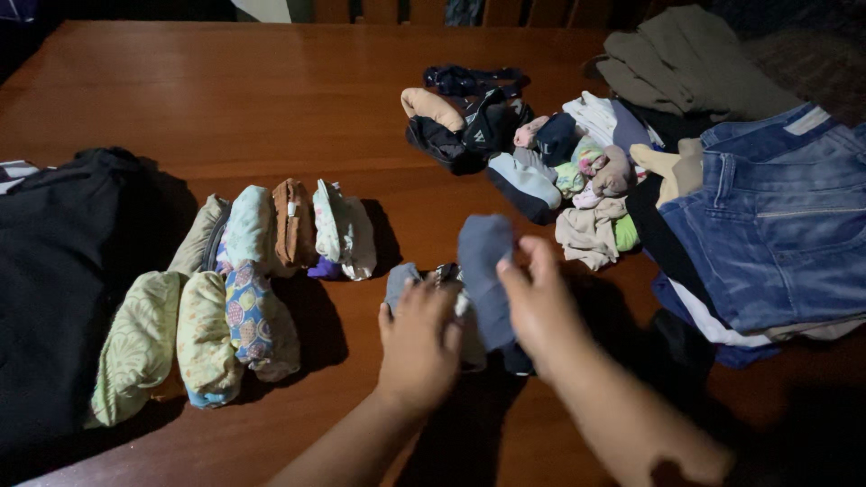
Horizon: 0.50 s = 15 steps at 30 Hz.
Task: The person organizes and sorts a pile of folded laundry items on a wooden table, arranging them into rows by hand and then picking up a stack of denim jeans.
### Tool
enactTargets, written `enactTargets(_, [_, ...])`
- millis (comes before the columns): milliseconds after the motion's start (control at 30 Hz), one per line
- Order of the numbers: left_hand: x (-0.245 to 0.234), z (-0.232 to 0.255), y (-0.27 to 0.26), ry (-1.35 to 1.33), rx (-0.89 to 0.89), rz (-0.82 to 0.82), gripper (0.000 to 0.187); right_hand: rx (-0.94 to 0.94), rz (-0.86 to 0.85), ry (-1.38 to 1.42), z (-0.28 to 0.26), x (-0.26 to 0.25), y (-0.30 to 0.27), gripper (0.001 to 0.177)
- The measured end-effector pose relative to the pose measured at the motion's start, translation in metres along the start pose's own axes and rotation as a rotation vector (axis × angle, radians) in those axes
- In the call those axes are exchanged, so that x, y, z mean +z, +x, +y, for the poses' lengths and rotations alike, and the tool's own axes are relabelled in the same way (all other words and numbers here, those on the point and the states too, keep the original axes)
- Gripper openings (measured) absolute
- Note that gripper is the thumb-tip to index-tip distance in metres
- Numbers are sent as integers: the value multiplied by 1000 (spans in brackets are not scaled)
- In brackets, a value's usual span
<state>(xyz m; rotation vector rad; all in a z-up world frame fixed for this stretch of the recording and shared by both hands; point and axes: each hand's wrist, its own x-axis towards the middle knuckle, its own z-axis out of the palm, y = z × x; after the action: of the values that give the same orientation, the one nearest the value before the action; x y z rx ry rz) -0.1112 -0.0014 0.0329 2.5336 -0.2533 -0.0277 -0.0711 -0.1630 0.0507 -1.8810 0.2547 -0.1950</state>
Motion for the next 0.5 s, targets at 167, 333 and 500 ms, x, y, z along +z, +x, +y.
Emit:
enactTargets(167, [3, -15, -1, -486, -147, 230, 56, 29, -219, -188, 19, 27, -32, 37])
enactTargets(333, [2, -11, 1, -362, -8, 254, 68, -453, -31, -384, 19, 27, -35, 45])
enactTargets(500, [-2, -1, 8, -313, 40, 266, 71, -479, -18, -335, 23, 22, -19, 31])
